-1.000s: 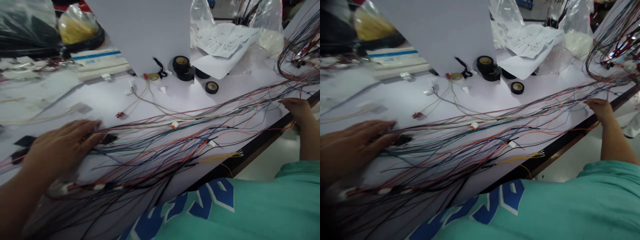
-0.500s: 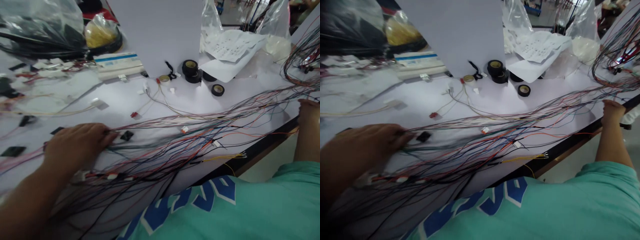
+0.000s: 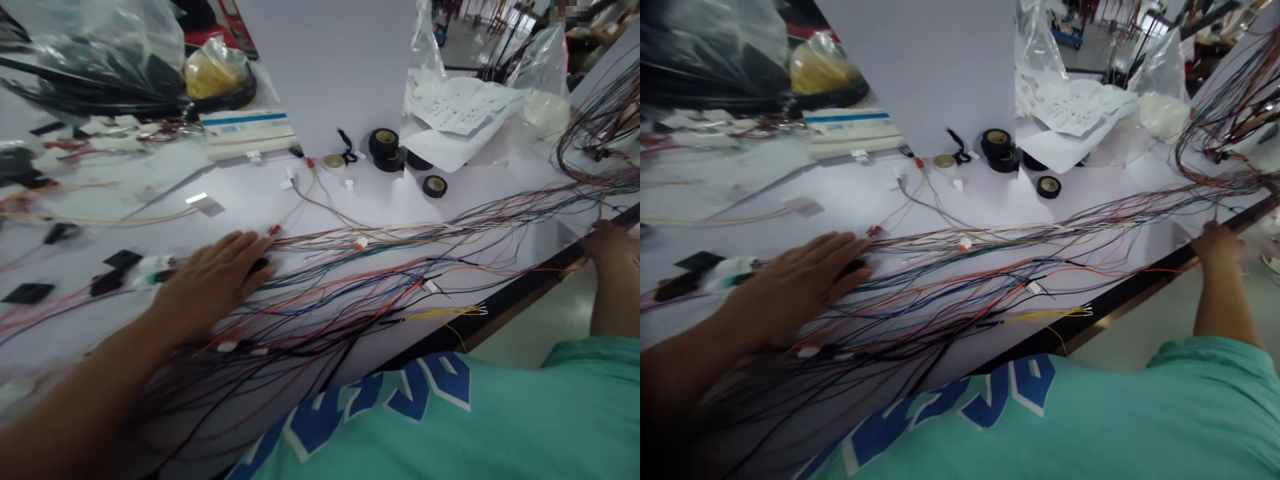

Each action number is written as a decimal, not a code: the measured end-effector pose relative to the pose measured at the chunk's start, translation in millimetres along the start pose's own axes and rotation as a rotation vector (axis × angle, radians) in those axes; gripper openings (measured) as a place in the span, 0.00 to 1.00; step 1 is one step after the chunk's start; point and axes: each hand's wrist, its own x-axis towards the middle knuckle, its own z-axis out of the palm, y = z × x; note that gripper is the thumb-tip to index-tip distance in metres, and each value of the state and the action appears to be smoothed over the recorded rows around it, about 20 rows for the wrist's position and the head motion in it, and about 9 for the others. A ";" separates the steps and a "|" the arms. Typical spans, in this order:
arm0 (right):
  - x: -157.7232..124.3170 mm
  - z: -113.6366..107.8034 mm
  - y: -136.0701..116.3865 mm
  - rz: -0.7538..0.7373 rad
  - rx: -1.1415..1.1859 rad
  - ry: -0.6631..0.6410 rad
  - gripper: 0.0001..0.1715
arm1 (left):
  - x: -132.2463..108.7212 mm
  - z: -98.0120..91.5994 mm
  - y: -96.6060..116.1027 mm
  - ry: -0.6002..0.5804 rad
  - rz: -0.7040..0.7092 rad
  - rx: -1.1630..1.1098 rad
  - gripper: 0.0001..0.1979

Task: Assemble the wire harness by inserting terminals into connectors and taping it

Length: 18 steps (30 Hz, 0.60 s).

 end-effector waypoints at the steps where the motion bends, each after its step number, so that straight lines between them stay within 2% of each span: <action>1: 1.1 -3.7 -7.8 -0.028 0.002 -0.021 0.18 | 1.0 1.5 1.1 -0.030 -0.004 0.011 0.37; 4: 2.8 -8.1 -27.5 -0.146 0.032 -0.060 0.15 | 1.6 2.1 1.1 -0.077 -0.011 0.025 0.36; 6: 0.3 -8.6 -37.4 -0.244 0.066 -0.065 0.15 | 1.3 0.6 0.1 -0.093 -0.011 0.017 0.36; 12: -21.6 -13.6 -53.3 -0.581 0.170 -0.050 0.15 | 5.3 -5.6 4.9 -0.112 -0.079 -0.007 0.37; 15: -29.8 -14.3 -53.9 -0.610 0.170 -0.008 0.15 | 7.7 -7.8 7.2 -0.131 -0.104 -0.014 0.36; 18: -30.8 -12.0 -48.9 -0.583 0.190 0.020 0.12 | 7.8 -7.5 6.5 -0.111 -0.108 -0.008 0.34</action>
